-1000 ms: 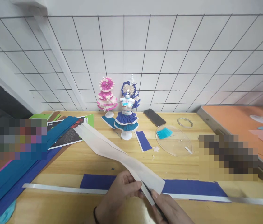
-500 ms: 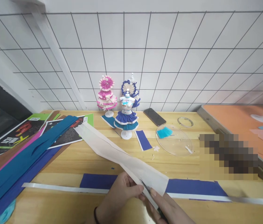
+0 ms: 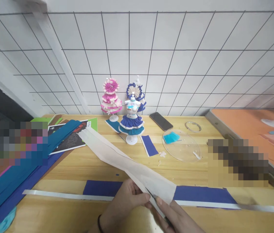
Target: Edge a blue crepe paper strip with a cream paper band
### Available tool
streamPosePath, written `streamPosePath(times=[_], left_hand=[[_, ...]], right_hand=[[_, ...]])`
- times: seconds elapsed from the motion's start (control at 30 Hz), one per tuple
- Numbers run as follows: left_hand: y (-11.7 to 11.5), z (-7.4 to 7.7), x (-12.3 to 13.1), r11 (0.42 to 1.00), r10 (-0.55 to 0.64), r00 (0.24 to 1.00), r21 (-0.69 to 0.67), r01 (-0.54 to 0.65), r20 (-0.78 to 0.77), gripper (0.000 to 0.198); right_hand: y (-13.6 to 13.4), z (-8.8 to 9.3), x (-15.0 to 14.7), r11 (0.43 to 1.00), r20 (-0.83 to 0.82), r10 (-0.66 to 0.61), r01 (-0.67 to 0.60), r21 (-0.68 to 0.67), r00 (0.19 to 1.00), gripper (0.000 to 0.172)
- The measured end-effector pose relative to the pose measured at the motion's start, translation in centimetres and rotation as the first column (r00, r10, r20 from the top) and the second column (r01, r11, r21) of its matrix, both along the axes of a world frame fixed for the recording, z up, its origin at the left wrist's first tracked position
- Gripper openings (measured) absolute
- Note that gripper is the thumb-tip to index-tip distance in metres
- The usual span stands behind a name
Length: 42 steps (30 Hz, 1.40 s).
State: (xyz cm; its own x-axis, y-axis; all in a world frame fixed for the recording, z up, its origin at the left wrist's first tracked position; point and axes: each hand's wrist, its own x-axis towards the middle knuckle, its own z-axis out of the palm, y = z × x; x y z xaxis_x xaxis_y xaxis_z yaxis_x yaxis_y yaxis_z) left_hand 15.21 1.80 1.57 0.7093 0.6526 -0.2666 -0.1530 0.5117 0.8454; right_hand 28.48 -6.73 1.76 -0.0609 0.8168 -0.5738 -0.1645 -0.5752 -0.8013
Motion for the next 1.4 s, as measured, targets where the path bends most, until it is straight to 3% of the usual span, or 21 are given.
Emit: streamPosePath(times=[0.1, 0.23, 0.4, 0.47, 0.67, 0.83, 0.97, 1.4], left_hand=[[0.1, -0.2, -0.2, 0.999, -0.027, 1.000, 0.024, 0.027, 0.003, 0.021], [0.5, 0.1, -0.7, 0.993, -0.117, 0.993, 0.000, 0.117, -0.009, 0.034], [0.7, -0.1, -1.1, 0.993, -0.069, 0.997, -0.101, 0.067, -0.019, 0.033], [0.7, -0.3, -1.1, 0.993, -0.047, 0.999, -0.113, 0.046, -0.009, 0.033], [0.5, 0.1, -0.8, 0.995, -0.029, 0.999, -0.093, 0.026, -0.035, 0.029], [0.5, 0.9, -0.6, 0.997, -0.048, 0.995, -0.057, 0.043, -0.087, 0.030], [0.5, 1.2, -0.5, 0.995, -0.087, 0.992, -0.050, 0.083, -0.088, 0.031], [0.6, 0.8, -0.6, 0.996, -0.081, 0.995, -0.039, 0.079, -0.052, 0.025]], right_hand=[[-0.1, -0.6, 0.0, 0.998, -0.002, -0.054, 0.054, 0.006, 0.999, 0.058], [-0.5, -0.9, 0.4, 1.000, -0.037, 0.012, -0.012, -0.003, 0.999, 0.057], [-0.9, -0.7, 0.2, 0.975, -0.122, -0.213, 0.202, -0.096, 0.969, 0.054], [-1.0, -0.8, 0.0, 0.967, -0.111, -0.241, 0.229, -0.108, 0.964, 0.053], [-0.7, -0.8, 0.2, 0.989, -0.003, -0.126, 0.126, -0.075, 0.992, 0.051], [-0.1, 0.2, 0.6, 0.998, -0.025, 0.045, -0.046, -0.038, 0.999, 0.047], [0.4, 0.9, 0.5, 0.994, -0.031, 0.108, -0.109, -0.014, 0.994, 0.045], [0.6, 0.9, 0.3, 0.992, 0.046, 0.122, -0.122, -0.006, 0.991, 0.052]])
